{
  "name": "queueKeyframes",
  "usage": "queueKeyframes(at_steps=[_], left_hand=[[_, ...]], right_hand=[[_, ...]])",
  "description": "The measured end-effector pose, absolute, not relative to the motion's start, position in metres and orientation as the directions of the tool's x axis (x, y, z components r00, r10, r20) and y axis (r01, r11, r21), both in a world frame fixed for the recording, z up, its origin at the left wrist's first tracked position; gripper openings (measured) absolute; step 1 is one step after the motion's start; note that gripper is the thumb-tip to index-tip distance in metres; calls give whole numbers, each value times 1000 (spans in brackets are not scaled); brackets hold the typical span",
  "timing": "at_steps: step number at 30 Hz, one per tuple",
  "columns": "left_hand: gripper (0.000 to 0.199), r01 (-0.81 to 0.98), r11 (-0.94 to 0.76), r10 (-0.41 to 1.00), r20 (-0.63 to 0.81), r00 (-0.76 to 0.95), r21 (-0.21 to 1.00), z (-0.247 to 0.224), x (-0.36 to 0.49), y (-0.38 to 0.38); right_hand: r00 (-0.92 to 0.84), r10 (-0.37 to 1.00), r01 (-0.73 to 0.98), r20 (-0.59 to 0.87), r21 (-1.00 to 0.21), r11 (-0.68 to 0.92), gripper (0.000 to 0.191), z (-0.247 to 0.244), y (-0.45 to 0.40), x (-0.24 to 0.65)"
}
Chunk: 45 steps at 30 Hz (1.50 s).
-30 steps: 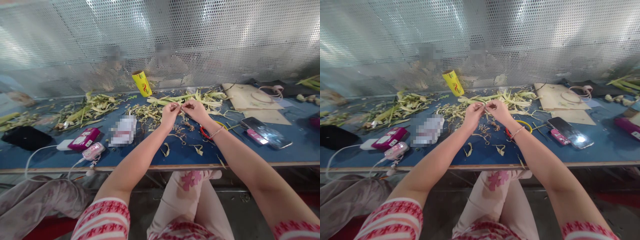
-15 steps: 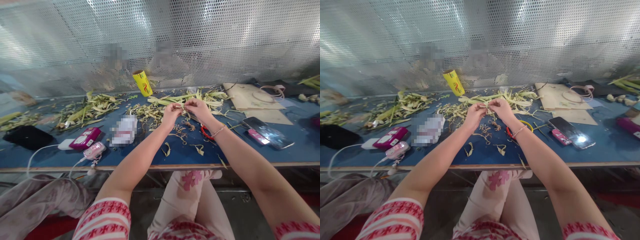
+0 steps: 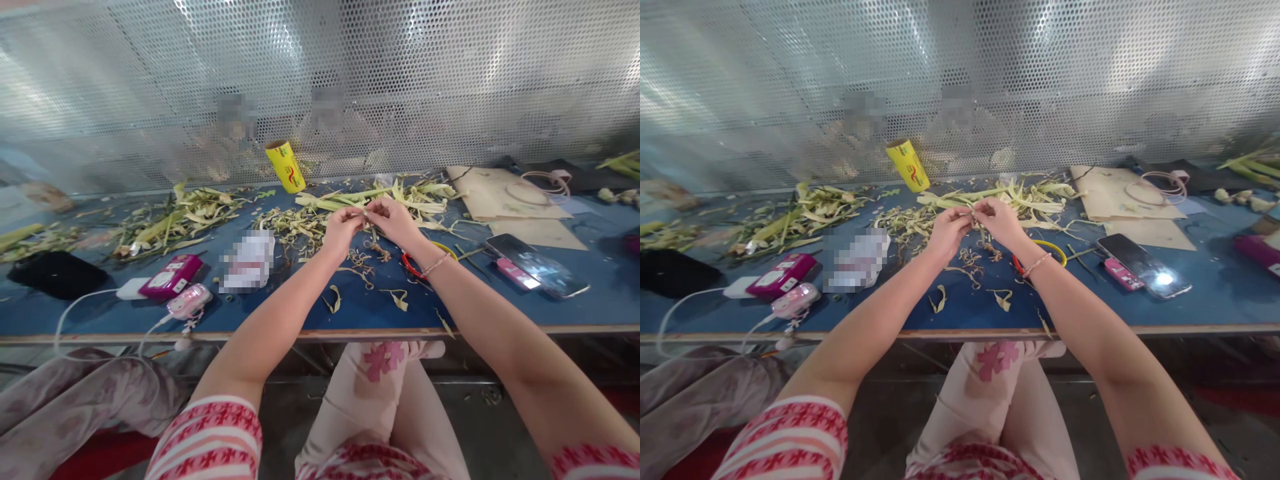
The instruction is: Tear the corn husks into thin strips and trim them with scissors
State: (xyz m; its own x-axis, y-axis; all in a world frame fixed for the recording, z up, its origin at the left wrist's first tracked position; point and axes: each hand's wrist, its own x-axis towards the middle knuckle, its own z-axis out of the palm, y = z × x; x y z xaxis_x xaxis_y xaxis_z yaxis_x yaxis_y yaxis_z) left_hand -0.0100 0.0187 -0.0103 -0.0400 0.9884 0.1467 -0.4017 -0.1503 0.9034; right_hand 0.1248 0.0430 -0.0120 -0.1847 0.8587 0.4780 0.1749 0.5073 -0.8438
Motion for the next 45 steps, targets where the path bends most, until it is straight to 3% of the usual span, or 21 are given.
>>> queueKeyframes(at_steps=[23, 32, 35, 39, 42, 45], left_hand=[[11, -383, -162, 984, 178, 7, 910, -12, -9, 16], [9, -376, -207, 972, 234, 28, 903, -10, -8, 14], [14, -297, -296, 944, 326, 54, 908, -16, -11, 19], [33, 3, -554, 833, 554, -2, 833, -23, -16, 27], [23, 215, -710, 693, 719, 47, 670, -23, -19, 27], [6, 286, -780, 607, 784, 128, 557, -21, -20, 23]], right_hand=[[-109, 914, -5, 390, -920, 392, 26, -16, 44, 121], [-87, 899, 104, 429, -894, 437, 21, -11, 41, 124], [-86, 899, 100, 430, -894, 437, 23, -10, 41, 123], [-49, 947, -108, 318, -944, 312, 22, -8, 39, 120], [-41, 970, -231, 241, -947, 225, 23, -6, 36, 118], [-66, 967, -265, 244, -939, 219, 22, -4, 33, 118]])
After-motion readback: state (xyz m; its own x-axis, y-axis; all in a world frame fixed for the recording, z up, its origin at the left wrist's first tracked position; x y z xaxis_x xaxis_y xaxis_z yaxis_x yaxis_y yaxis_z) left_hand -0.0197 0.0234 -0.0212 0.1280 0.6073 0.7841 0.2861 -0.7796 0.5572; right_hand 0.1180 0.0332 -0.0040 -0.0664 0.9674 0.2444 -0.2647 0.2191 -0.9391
